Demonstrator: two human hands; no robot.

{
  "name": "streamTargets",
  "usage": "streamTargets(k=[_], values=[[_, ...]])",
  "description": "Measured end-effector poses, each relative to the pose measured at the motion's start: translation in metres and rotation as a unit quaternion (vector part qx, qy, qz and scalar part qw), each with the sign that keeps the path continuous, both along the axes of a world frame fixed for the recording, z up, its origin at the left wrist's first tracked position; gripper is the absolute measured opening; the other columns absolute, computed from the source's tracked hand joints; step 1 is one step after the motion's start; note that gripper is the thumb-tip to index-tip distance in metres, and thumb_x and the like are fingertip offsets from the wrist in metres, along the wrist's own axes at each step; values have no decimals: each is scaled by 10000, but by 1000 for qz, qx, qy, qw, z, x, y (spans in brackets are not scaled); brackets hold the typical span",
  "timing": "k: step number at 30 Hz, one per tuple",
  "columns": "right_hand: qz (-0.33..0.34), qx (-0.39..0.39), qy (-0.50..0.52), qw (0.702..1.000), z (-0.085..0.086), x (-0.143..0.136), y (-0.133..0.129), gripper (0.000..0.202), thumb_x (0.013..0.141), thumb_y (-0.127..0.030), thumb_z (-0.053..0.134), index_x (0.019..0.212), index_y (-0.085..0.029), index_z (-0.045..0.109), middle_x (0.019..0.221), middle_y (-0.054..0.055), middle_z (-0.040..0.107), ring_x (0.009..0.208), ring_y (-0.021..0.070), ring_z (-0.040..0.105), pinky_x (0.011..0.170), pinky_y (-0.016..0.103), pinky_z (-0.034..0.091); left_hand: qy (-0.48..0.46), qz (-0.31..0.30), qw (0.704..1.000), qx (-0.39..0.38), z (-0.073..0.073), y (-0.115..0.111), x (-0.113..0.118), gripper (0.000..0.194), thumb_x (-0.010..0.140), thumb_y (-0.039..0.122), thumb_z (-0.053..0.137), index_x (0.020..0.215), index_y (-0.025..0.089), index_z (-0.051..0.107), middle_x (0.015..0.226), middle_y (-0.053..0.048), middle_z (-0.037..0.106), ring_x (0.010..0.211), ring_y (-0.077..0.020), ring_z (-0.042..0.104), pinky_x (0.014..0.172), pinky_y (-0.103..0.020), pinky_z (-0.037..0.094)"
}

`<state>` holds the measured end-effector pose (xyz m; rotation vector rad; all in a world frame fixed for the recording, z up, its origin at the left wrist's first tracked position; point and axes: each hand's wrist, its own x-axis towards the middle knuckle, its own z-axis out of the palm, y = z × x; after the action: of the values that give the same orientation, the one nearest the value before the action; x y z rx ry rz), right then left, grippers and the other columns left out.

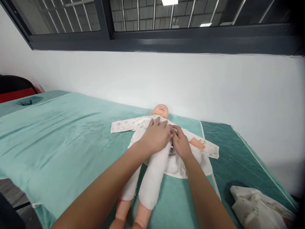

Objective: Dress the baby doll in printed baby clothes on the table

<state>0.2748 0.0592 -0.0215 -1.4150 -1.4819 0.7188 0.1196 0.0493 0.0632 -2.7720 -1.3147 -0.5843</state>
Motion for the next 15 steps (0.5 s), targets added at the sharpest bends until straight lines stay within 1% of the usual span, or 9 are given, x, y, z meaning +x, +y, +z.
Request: streamTargets(k=[2, 4, 5, 7, 9, 11, 13, 14, 15], values=[[30, 50, 10, 998, -5, 3, 2, 439, 930, -512, 431, 1250, -233, 539, 1107, 82, 691, 943, 247, 637, 828, 358, 465, 3, -52, 999, -1, 3, -13, 8, 271, 963, 297, 443, 1174, 218, 593, 1309, -90, 617, 1291, -291, 496, 1133, -563, 274], [59, 97, 20, 993, -8, 5, 2, 452, 904, -455, 479, 1285, -214, 511, 1186, 99, 659, 1024, 240, 619, 889, 354, 457, -21, -103, 994, -18, 7, -24, 9, 254, 970, 282, 436, 1157, 240, 602, 1332, -55, 608, 1255, -237, 530, 1158, -519, 273], [65, 100, 23, 993, -8, 6, 2, 466, 897, -444, 489, 1300, -210, 501, 1174, 96, 661, 1029, 237, 615, 897, 353, 454, -44, -119, 992, -26, 9, -29, 5, 256, 974, 273, 428, 1155, 248, 606, 1350, -41, 597, 1259, -217, 529, 1160, -484, 291], [50, 58, 20, 997, -5, 4, 0, 457, 914, -474, 464, 1291, -221, 514, 1058, 66, 693, 952, 236, 625, 856, 357, 456, -113, -124, 985, -29, 8, -37, -9, 283, 978, 240, 408, 1180, 258, 605, 1367, -28, 585, 1279, -187, 511, 1140, -412, 345], [15, 3, 12, 1000, 1, 1, -3, 458, 935, -543, 418, 1257, -245, 546, 953, 36, 705, 872, 236, 624, 811, 359, 447, -209, -77, 975, -12, -2, -44, -32, 326, 965, 190, 402, 1217, 263, 596, 1347, -29, 596, 1281, -178, 506, 1116, -376, 380], [-12, -24, 6, 1000, 6, -2, -4, 484, 933, -601, 400, 1237, -262, 565, 947, 29, 705, 867, 235, 620, 812, 357, 432, -307, 6, 952, 4, -19, -52, -62, 357, 925, 131, 403, 1183, 252, 618, 1306, -37, 615, 1249, -188, 528, 1097, -381, 396], [-17, -29, 4, 999, 10, -3, -5, 504, 927, -623, 405, 1245, -266, 564, 962, 33, 702, 877, 231, 620, 815, 347, 421, -386, 118, 915, -24, -42, -59, -91, 377, 875, 103, 410, 1141, 250, 634, 1245, -34, 639, 1197, -198, 558, 1058, -385, 424], [-17, -30, 3, 999, 10, -3, -5, 509, 925, -627, 406, 1248, -266, 565, 954, 34, 700, 871, 228, 619, 807, 341, 419, -411, 148, 898, -53, -52, -63, -102, 379, 849, 98, 421, 1119, 247, 640, 1217, -31, 649, 1181, -203, 567, 1049, -388, 429], [-16, -29, 1, 999, 10, -3, -5, 512, 924, -630, 407, 1248, -267, 567, 940, 32, 697, 859, 225, 618, 798, 336, 416, -434, 157, 881, -101, -62, -66, -112, 373, 837, 109, 443, 1127, 243, 635, 1202, -34, 656, 1158, -207, 582, 1029, -385, 441]])
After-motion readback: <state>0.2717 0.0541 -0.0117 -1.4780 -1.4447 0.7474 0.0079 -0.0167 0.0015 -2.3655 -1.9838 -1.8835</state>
